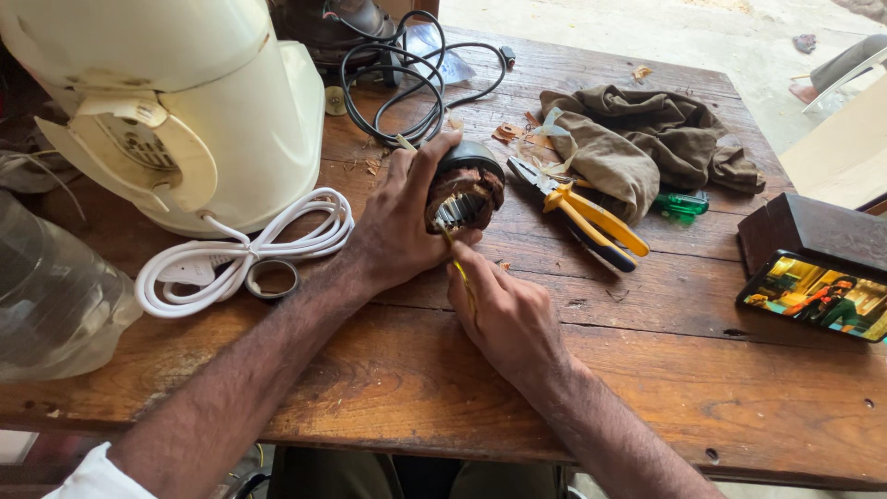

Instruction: The person uses a yellow-handled screwdriver to scrape and clean the interior of a cylindrical motor component, removing debris from the copper windings. The person then handles a small white piece of material with both hands.

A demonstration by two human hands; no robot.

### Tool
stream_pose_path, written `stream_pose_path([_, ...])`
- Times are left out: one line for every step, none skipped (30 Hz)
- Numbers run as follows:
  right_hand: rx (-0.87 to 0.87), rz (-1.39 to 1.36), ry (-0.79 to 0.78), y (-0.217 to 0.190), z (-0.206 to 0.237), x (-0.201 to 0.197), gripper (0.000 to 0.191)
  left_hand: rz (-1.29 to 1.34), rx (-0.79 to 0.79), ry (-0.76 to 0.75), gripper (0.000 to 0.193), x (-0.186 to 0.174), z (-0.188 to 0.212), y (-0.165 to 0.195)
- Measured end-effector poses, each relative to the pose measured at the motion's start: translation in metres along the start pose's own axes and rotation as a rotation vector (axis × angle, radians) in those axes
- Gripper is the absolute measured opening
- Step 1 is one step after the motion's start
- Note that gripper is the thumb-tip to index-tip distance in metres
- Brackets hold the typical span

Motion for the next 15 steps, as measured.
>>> stream_pose_path([0.016, -0.003, -0.017, 0.002, -0.001, 0.002, 0.027, 0.013, -0.013, 0.008, 0.107, 0.0, 0.0, -0.002])
stream_pose_path([0.033, -0.007, -0.032, 0.004, -0.002, 0.003, 0.027, 0.025, -0.025, 0.016, 0.108, 0.0, 0.001, -0.004])
stream_pose_path([0.051, -0.011, -0.047, 0.005, -0.002, 0.005, 0.027, 0.038, -0.036, 0.022, 0.109, 0.0, 0.001, -0.005])
stream_pose_path([0.044, -0.002, -0.032, 0.005, -0.002, 0.004, 0.026, 0.024, -0.023, 0.026, 0.109, 0.0, 0.001, -0.005])
stream_pose_path([0.036, 0.007, -0.019, 0.005, -0.002, 0.002, 0.026, 0.011, -0.009, 0.03, 0.108, 0.0, 0.001, -0.004])
stream_pose_path([0.029, 0.016, -0.008, 0.006, -0.001, 0.001, 0.025, 0.0, 0.003, 0.035, 0.108, 0.001, 0.0, -0.002])
stream_pose_path([0.048, -0.003, -0.018, 0.008, -0.002, 0.001, 0.025, -0.015, 0.037, 0.041, 0.107, 0.001, 0.001, 0.001])
stream_pose_path([0.07, -0.023, -0.028, 0.011, -0.003, 0.002, 0.024, -0.031, 0.071, 0.045, 0.107, 0.001, 0.001, 0.004])
stream_pose_path([0.09, -0.043, -0.037, 0.014, -0.004, 0.001, 0.024, -0.047, 0.105, 0.051, 0.106, 0.0, 0.001, 0.007])
stream_pose_path([0.104, -0.045, -0.028, 0.016, -0.003, -0.002, 0.025, -0.044, 0.098, 0.04, 0.105, -0.002, 0.002, 0.007])
stream_pose_path([0.12, -0.049, -0.021, 0.018, -0.002, -0.005, 0.025, -0.039, 0.089, 0.027, 0.103, -0.004, 0.004, 0.007])
stream_pose_path([0.136, -0.053, -0.015, 0.02, -0.001, -0.007, 0.026, -0.033, 0.08, 0.014, 0.102, -0.006, 0.005, 0.007])
stream_pose_path([0.133, -0.058, -0.002, 0.019, 0.0, -0.009, 0.026, -0.033, 0.096, 0.009, 0.101, -0.008, 0.005, 0.008])
stream_pose_path([0.131, -0.063, 0.009, 0.018, 0.002, -0.012, 0.026, -0.032, 0.112, 0.003, 0.101, -0.01, 0.005, 0.01])
stream_pose_path([0.129, -0.069, 0.02, 0.017, 0.003, -0.014, 0.025, -0.031, 0.126, -0.003, 0.1, -0.012, 0.006, 0.011])
Point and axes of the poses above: each hand's wrist, its own z-axis away from the middle knuckle, its own x-axis out of the palm, y = z × x, the point moved 6 cm from there along -z, towards the middle knuckle, and after that the axes turned 12 degrees about -y, right-handed, at the moved point
